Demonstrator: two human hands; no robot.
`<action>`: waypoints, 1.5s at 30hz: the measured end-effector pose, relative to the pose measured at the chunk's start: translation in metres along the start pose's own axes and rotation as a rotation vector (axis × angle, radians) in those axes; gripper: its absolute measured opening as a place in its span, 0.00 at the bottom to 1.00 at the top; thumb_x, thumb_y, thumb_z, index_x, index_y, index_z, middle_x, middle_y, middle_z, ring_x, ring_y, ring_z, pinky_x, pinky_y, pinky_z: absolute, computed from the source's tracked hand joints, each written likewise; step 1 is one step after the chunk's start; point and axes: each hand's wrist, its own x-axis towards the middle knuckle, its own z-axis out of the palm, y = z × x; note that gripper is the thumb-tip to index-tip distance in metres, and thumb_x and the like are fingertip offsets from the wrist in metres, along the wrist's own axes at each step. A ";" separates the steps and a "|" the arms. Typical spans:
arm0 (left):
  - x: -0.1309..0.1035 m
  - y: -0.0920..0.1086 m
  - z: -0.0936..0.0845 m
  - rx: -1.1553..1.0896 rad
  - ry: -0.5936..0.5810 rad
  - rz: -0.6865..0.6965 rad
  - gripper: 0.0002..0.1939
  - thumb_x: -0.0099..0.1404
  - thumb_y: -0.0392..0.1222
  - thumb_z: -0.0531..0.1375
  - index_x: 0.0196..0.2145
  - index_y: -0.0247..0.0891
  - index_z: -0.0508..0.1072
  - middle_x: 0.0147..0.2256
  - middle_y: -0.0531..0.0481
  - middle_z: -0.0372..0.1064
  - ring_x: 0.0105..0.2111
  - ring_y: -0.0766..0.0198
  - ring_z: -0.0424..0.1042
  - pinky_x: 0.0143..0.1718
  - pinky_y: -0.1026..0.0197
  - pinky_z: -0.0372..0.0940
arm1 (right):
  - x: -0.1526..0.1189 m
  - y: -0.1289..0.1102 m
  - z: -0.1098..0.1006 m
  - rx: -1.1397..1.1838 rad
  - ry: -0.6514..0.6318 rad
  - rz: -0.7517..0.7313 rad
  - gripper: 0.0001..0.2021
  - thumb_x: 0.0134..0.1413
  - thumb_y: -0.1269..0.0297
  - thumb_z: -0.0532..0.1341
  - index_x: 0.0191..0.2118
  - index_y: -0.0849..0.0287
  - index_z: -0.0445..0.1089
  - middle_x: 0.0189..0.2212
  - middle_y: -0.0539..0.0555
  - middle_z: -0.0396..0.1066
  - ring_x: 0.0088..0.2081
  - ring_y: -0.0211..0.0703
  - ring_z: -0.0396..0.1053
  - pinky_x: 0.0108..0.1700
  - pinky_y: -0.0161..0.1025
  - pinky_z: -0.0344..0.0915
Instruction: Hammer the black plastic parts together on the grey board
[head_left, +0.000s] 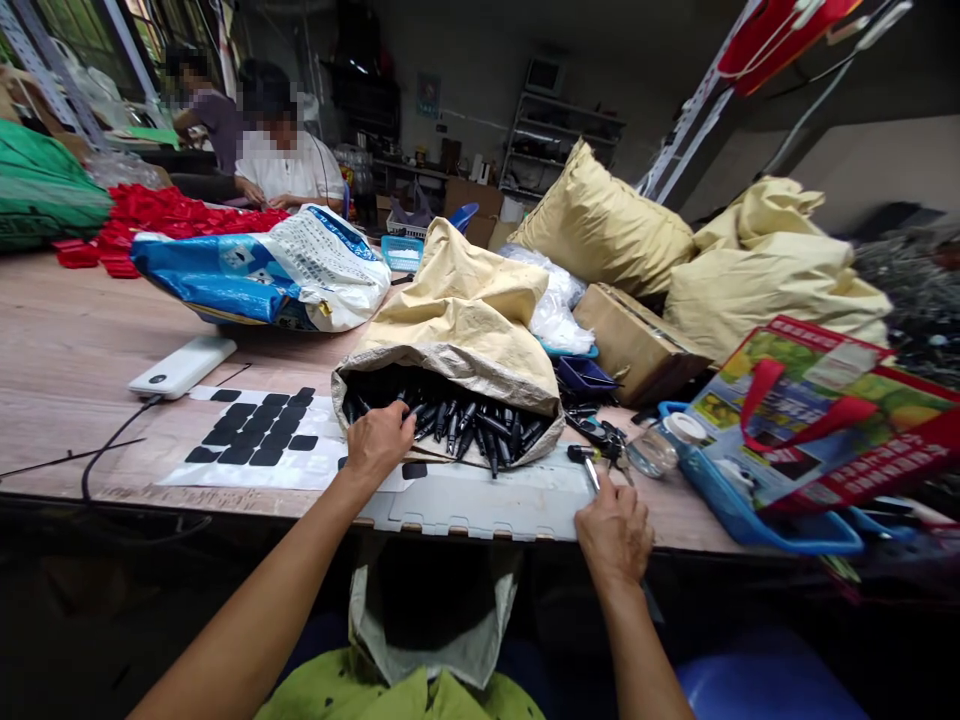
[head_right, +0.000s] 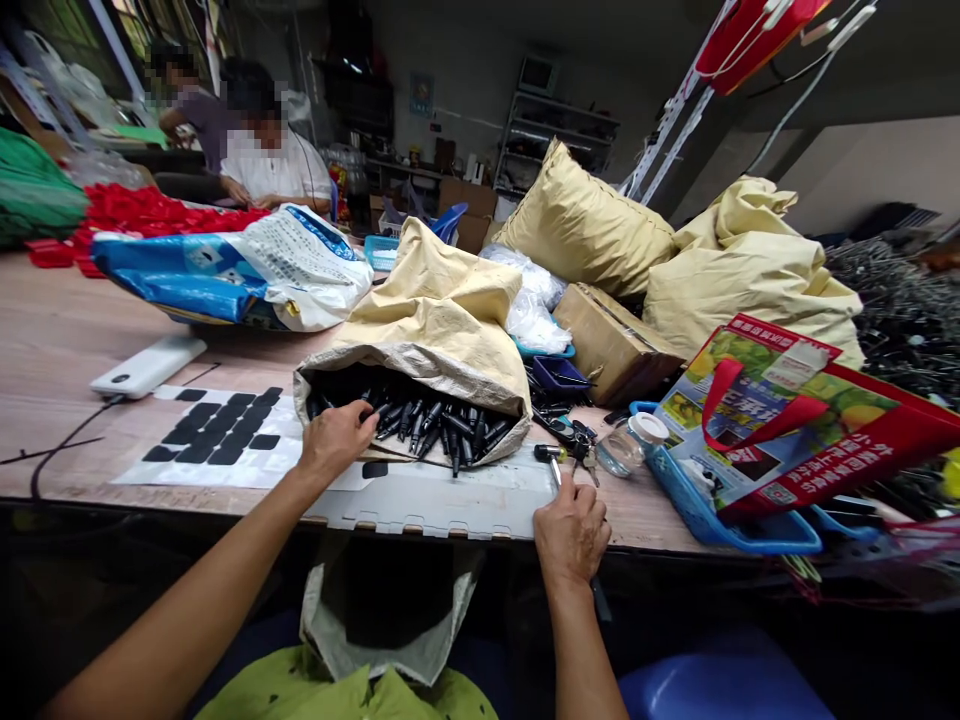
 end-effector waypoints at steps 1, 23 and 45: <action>0.007 -0.002 0.001 0.042 -0.036 -0.018 0.18 0.69 0.52 0.56 0.49 0.43 0.78 0.38 0.40 0.80 0.40 0.48 0.79 0.39 0.55 0.67 | 0.000 0.000 0.000 0.005 -0.001 0.002 0.21 0.65 0.69 0.53 0.61 0.57 0.70 0.43 0.62 0.67 0.43 0.53 0.65 0.38 0.44 0.58; -0.047 -0.013 0.025 -0.162 0.058 0.437 0.08 0.68 0.47 0.63 0.40 0.42 0.76 0.39 0.48 0.72 0.43 0.56 0.71 0.45 0.58 0.64 | -0.001 -0.001 0.004 0.016 -0.009 0.027 0.19 0.65 0.69 0.52 0.57 0.59 0.70 0.44 0.62 0.66 0.45 0.53 0.64 0.39 0.44 0.58; -0.061 0.015 0.048 -0.439 -0.225 0.459 0.07 0.58 0.43 0.69 0.36 0.44 0.81 0.35 0.52 0.74 0.41 0.57 0.71 0.43 0.57 0.61 | -0.046 -0.035 -0.055 1.020 -0.175 -0.166 0.18 0.69 0.59 0.51 0.54 0.58 0.72 0.44 0.59 0.75 0.46 0.48 0.72 0.49 0.43 0.70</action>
